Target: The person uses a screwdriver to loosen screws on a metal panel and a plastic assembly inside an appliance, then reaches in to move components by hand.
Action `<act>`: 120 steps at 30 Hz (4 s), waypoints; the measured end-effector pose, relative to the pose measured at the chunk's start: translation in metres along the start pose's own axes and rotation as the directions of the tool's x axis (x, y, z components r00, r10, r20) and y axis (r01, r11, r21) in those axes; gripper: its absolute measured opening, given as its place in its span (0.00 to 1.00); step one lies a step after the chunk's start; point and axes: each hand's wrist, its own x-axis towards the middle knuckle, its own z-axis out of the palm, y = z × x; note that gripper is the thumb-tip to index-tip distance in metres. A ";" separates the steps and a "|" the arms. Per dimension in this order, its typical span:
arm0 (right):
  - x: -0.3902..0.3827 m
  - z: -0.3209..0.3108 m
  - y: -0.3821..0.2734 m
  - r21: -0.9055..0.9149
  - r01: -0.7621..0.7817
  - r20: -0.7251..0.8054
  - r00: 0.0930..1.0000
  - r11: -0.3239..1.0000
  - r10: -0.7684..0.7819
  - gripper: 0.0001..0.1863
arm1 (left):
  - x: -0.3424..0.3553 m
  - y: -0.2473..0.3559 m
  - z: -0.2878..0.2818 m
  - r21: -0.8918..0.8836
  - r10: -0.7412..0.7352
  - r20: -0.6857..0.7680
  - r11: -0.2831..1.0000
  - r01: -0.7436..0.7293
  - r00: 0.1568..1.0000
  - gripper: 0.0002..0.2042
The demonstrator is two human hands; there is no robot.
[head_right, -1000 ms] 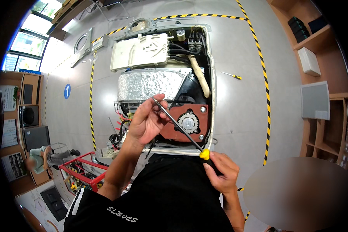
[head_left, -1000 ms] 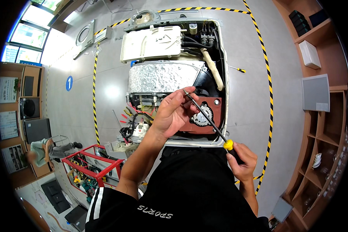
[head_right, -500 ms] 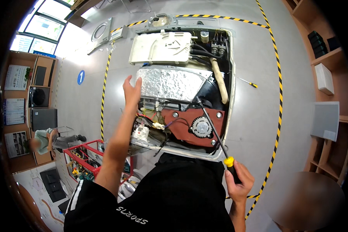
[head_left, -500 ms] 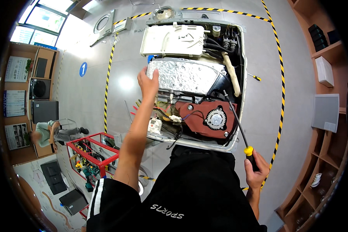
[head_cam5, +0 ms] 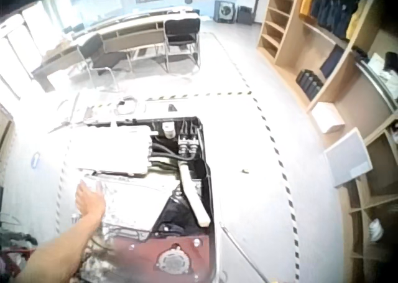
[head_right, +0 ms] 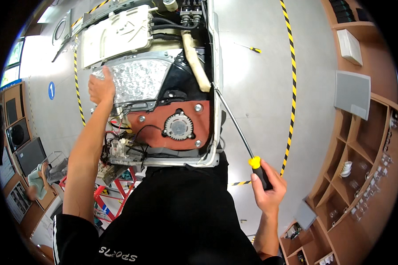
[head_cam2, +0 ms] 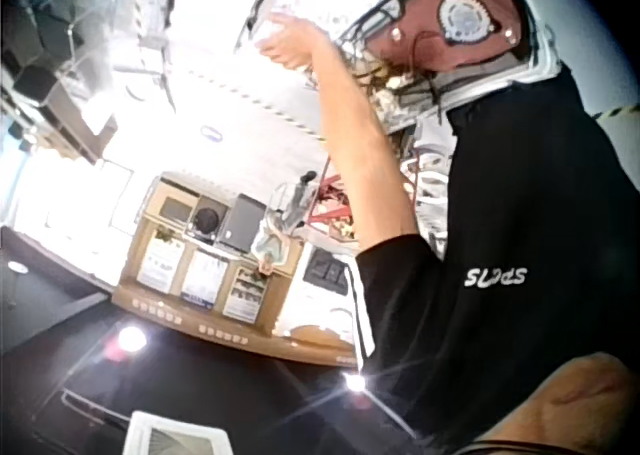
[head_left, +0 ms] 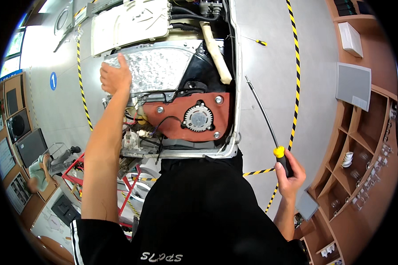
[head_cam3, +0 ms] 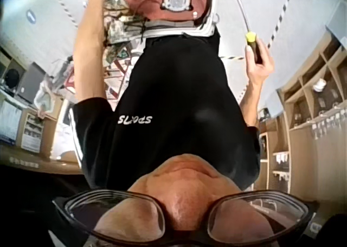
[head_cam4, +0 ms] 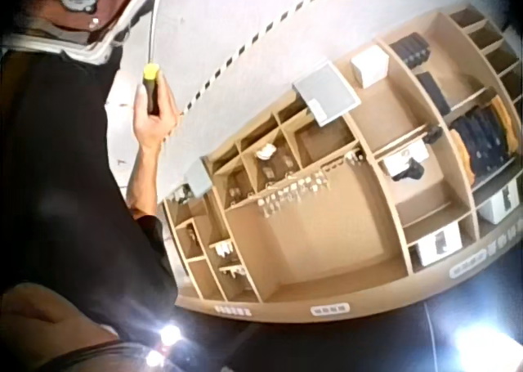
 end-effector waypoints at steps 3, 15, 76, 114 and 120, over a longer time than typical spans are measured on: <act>0.010 -0.006 -0.011 -0.043 -0.086 0.047 0.995 0.995 0.088 0.18 | 0.019 -0.011 0.003 -0.002 -0.009 0.106 1.000 0.009 0.994 0.38; 0.046 0.007 -0.057 -0.233 0.066 0.249 0.969 0.970 -0.006 0.19 | 0.028 -0.009 -0.001 -0.007 -0.034 0.193 0.999 0.036 0.981 0.39; 0.124 0.076 -0.090 -0.608 0.573 0.647 0.758 0.550 -0.075 0.11 | 0.031 -0.013 0.002 -0.057 -0.025 0.184 0.998 0.036 0.983 0.40; 0.152 0.066 -0.111 -0.564 0.663 0.635 0.730 0.492 -0.255 0.12 | 0.030 -0.009 -0.002 -0.046 -0.034 0.223 0.998 0.046 0.974 0.40; 0.159 0.057 -0.106 -0.515 0.705 0.647 0.693 0.487 -0.319 0.18 | 0.030 -0.013 -0.002 -0.042 -0.040 0.200 0.998 0.049 0.979 0.40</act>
